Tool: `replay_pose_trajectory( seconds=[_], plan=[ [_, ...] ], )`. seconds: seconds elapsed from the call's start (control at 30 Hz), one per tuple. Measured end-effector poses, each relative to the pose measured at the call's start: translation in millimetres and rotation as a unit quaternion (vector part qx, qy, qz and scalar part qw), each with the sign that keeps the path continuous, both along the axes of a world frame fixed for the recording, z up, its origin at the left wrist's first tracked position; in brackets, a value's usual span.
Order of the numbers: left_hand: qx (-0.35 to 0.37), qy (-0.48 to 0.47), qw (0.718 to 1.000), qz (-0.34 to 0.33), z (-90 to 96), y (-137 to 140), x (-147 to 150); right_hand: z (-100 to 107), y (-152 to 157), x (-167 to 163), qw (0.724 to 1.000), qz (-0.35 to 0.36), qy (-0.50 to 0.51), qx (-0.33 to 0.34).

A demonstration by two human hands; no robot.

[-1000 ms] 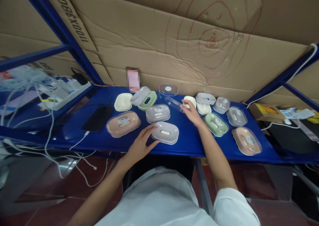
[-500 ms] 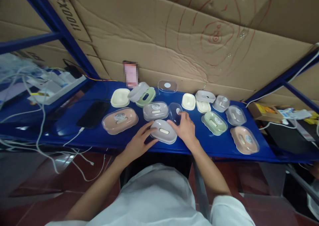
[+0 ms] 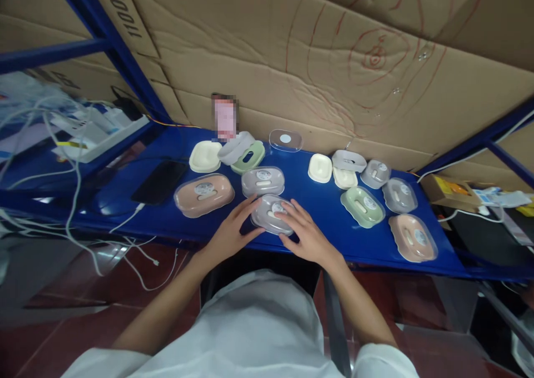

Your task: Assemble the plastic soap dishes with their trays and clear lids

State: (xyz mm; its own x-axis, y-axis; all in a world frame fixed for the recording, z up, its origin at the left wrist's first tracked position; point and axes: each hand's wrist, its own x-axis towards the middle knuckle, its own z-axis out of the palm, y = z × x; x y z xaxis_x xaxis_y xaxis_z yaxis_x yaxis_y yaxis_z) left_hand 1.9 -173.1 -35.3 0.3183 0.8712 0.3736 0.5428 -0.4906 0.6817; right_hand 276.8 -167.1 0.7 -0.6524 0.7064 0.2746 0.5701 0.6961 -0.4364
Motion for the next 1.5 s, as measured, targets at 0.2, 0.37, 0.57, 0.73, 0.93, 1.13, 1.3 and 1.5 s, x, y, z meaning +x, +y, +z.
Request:
replay_pose_trajectory(
  seconds=[0.2,0.37,0.57,0.73,0.93,1.13,1.3,1.5],
  plan=[
    [0.000,-0.010,1.000,-0.008,-2.5,1.5,-1.3,-1.8,2.9,-4.8,0.996,0.013,-0.042,0.079],
    [-0.022,-0.008,1.000,-0.018,-1.5,0.1,-0.7,-4.2,2.0,-2.6,0.992,0.015,-0.080,0.094],
    [-0.033,-0.004,0.999,-0.016,-3.7,0.0,-1.6,-13.7,1.4,-4.5,0.988,0.020,-0.088,0.125],
    [-0.004,0.002,1.000,-0.008,-0.1,-1.7,-0.2,-12.1,-4.1,-6.3,0.988,-0.006,-0.070,0.135],
    [0.056,-0.014,0.994,0.089,12.5,-3.6,3.9,-11.4,-15.9,15.8,0.988,-0.055,-0.059,0.133],
    [0.058,0.032,0.996,0.064,14.0,33.0,18.4,-25.8,-8.8,30.4,0.994,-0.071,-0.035,0.081],
    [0.064,0.044,0.997,-0.017,21.8,51.8,24.8,-19.4,24.2,9.2,0.997,-0.047,0.058,0.016],
    [0.106,0.138,0.984,-0.037,23.2,18.9,11.8,22.5,113.2,-1.1,0.975,-0.120,0.170,0.077]
  ],
)
